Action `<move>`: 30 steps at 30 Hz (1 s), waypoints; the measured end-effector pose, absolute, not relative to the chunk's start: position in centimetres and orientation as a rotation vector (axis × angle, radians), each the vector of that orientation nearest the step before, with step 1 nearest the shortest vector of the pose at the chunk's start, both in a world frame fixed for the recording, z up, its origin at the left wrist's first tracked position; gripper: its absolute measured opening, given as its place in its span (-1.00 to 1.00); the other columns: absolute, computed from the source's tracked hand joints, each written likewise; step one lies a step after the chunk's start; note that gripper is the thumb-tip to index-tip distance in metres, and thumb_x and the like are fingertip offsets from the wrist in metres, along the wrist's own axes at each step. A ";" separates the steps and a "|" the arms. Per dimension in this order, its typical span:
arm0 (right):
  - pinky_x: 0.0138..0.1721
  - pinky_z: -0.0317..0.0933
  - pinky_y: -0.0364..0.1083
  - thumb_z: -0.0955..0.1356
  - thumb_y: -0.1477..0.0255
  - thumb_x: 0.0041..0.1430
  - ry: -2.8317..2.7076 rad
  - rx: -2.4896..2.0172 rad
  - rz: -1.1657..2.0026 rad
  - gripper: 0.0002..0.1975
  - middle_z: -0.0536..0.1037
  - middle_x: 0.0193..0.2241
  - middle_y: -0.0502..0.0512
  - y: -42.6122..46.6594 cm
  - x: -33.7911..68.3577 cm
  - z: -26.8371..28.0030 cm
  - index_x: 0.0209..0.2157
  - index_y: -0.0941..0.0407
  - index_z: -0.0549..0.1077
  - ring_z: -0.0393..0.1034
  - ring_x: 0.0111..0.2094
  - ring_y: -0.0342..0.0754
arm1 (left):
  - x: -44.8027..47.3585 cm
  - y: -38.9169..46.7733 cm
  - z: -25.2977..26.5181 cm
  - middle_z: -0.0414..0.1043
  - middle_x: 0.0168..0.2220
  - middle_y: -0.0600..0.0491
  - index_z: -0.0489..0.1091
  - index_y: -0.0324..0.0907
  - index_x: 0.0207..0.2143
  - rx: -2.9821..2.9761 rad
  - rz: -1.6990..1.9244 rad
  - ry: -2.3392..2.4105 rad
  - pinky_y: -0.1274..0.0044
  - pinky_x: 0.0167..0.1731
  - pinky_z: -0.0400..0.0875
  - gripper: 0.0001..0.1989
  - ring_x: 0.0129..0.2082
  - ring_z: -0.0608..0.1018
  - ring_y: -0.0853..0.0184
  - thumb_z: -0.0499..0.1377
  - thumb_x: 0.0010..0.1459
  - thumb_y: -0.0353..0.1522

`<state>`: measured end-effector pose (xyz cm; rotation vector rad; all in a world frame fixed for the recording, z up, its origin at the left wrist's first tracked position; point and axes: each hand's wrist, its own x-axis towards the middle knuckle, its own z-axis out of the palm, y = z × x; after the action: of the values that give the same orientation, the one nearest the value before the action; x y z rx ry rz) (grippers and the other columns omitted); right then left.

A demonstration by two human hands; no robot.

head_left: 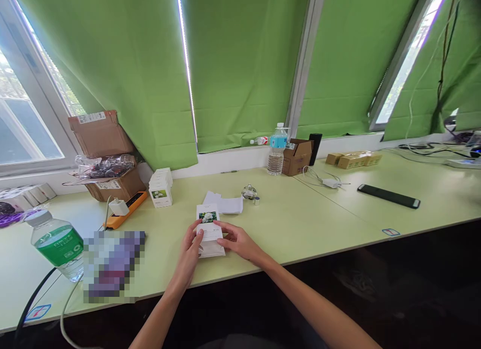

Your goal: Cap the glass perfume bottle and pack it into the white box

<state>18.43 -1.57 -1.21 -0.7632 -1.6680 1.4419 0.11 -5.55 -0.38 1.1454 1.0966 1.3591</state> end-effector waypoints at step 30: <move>-0.01 0.28 0.06 0.45 0.32 0.07 -1.714 -0.694 1.486 -0.35 0.52 -0.08 0.12 -1.8 18.7 -0.8 0.19 0.02 0.25 0.40 -0.06 0.04 | 0.1 -5.6 -0.6 0.46 -0.10 0.00 0.12 0.03 0.21 1.143 1.353 1.104 0.54 -0.36 0.34 -0.41 -0.29 0.52 0.31 0.12 0.16 -0.06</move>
<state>18.66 -1.78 -0.84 -0.6942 -1.7136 1.4859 0.10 -5.60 -0.63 1.1435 1.1039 1.3528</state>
